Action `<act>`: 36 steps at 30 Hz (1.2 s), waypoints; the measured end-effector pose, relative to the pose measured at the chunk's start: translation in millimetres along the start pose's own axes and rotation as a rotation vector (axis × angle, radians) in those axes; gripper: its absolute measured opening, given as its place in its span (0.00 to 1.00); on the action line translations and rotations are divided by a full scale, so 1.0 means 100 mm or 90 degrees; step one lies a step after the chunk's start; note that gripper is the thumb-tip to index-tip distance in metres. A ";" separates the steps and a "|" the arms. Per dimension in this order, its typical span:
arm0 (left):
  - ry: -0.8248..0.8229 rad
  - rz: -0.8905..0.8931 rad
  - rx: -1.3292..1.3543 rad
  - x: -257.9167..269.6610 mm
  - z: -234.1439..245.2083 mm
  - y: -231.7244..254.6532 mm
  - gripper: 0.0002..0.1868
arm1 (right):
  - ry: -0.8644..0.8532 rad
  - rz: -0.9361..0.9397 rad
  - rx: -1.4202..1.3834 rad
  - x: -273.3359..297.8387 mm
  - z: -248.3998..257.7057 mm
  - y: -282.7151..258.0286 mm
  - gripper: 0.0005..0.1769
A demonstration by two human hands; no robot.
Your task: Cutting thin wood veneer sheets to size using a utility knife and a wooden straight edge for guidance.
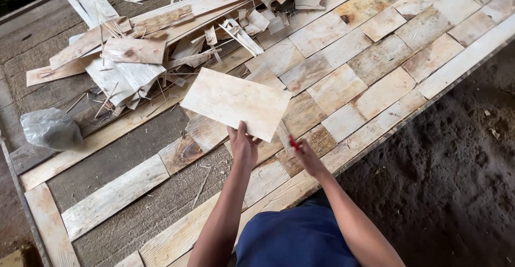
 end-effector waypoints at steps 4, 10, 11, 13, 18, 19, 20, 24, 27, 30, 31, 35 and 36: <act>0.083 0.013 0.000 0.08 -0.24 0.15 0.25 | 0.036 0.090 -0.096 0.19 0.23 -0.80 0.26; 0.143 0.023 0.060 0.24 -0.56 0.12 0.30 | -0.007 0.284 -0.081 0.15 0.33 -1.20 0.17; 0.144 0.025 0.066 0.19 -0.56 0.05 0.30 | 0.029 0.274 0.022 0.16 0.34 -1.26 0.22; 0.147 0.025 0.073 0.24 -0.68 0.06 0.30 | 0.061 0.262 0.125 0.13 0.33 -1.31 0.27; 0.153 0.024 0.107 0.35 -1.06 0.11 0.52 | 0.137 0.294 0.280 0.04 0.44 -1.47 0.33; 0.152 0.024 0.108 0.37 -1.13 0.09 0.52 | 0.138 0.294 0.281 0.02 0.50 -1.45 0.33; 0.154 0.032 0.107 0.38 -1.19 0.08 0.56 | 0.142 0.289 0.302 -0.02 0.56 -1.45 0.34; 0.162 0.028 0.117 0.21 -1.19 -0.19 0.53 | 0.157 0.275 0.370 -0.09 0.72 -1.45 0.37; 0.176 0.020 0.119 0.18 -1.28 -0.20 0.45 | 0.168 0.261 0.393 -0.10 0.81 -1.60 0.36; 0.185 0.028 0.135 0.26 -1.40 -0.08 0.45 | 0.185 0.262 0.387 -0.50 0.96 -1.49 0.38; 0.188 0.025 0.137 0.23 -1.41 -0.10 0.45 | 0.181 0.265 0.388 -0.55 1.01 -1.55 0.38; 0.215 0.012 0.117 0.16 -1.35 -0.09 0.44 | 0.165 0.263 0.391 -0.60 0.93 -1.55 0.38; 0.217 0.015 0.113 0.14 -1.34 -0.10 0.45 | 0.138 0.275 0.403 -0.57 0.86 -1.48 0.34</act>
Point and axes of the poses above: each hand's wrist, its own x-axis away from the middle knuckle, its own z-axis out of the back of the hand, y = z × x, the point moved 4 cm from there along -x, towards the middle knuckle, and after that the axes turned 4 degrees about -x, right-handed, at the moved point
